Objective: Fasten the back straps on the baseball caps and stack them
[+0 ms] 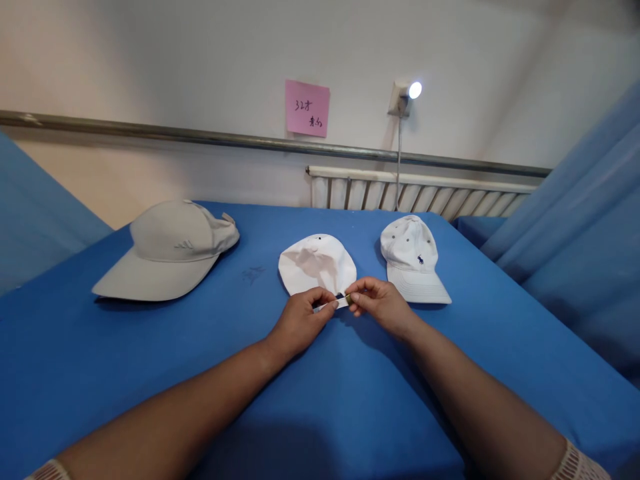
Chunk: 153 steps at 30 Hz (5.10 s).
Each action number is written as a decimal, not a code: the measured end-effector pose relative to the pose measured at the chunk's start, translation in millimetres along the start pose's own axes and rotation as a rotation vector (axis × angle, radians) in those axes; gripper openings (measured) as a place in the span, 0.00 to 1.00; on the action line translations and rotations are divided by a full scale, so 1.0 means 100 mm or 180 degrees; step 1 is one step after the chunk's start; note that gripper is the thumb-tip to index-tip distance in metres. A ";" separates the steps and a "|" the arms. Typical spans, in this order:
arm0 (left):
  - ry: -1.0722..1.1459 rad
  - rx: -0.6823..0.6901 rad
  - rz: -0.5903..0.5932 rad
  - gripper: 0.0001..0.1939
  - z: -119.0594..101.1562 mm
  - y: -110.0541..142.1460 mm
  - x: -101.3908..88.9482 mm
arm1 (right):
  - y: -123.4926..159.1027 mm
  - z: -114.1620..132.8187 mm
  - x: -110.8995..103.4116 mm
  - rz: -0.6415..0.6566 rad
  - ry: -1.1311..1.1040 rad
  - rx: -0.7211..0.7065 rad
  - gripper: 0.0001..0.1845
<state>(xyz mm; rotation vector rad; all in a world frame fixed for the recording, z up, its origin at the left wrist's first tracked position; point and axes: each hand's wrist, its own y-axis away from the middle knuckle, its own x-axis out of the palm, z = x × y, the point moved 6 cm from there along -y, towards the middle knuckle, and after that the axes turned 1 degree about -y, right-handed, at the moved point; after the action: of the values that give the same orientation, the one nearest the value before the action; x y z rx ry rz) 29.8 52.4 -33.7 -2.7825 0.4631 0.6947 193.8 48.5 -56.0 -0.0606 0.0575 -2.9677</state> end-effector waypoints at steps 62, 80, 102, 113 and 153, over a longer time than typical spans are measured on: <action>-0.2221 0.1864 -0.0060 0.06 -0.39 0.19 -0.02 | 0.04 0.03 0.16 0.0437 -0.0183 0.0144 0.15; -0.2335 0.1933 -0.0147 0.06 -0.43 0.18 -0.04 | 0.02 0.03 0.14 0.0249 0.0318 -0.0068 0.10; -0.2338 0.1811 -0.0552 0.05 -0.48 0.10 -0.23 | 0.01 0.16 -0.19 -0.0760 0.0842 -0.0690 0.10; -0.1481 0.1275 -0.0659 0.06 -0.44 0.11 -0.31 | 0.32 0.57 0.40 -0.0742 0.3096 -0.2820 0.45; -0.1953 0.2190 -0.0516 0.07 -0.47 0.19 -0.26 | 0.32 0.62 0.27 -0.0240 0.3116 -0.2778 0.10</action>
<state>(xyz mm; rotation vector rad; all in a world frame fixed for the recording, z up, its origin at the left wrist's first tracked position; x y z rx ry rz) 21.1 26.8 16.5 -1.8296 0.2695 1.0498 175.1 9.7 5.8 1.2480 1.4235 -2.4659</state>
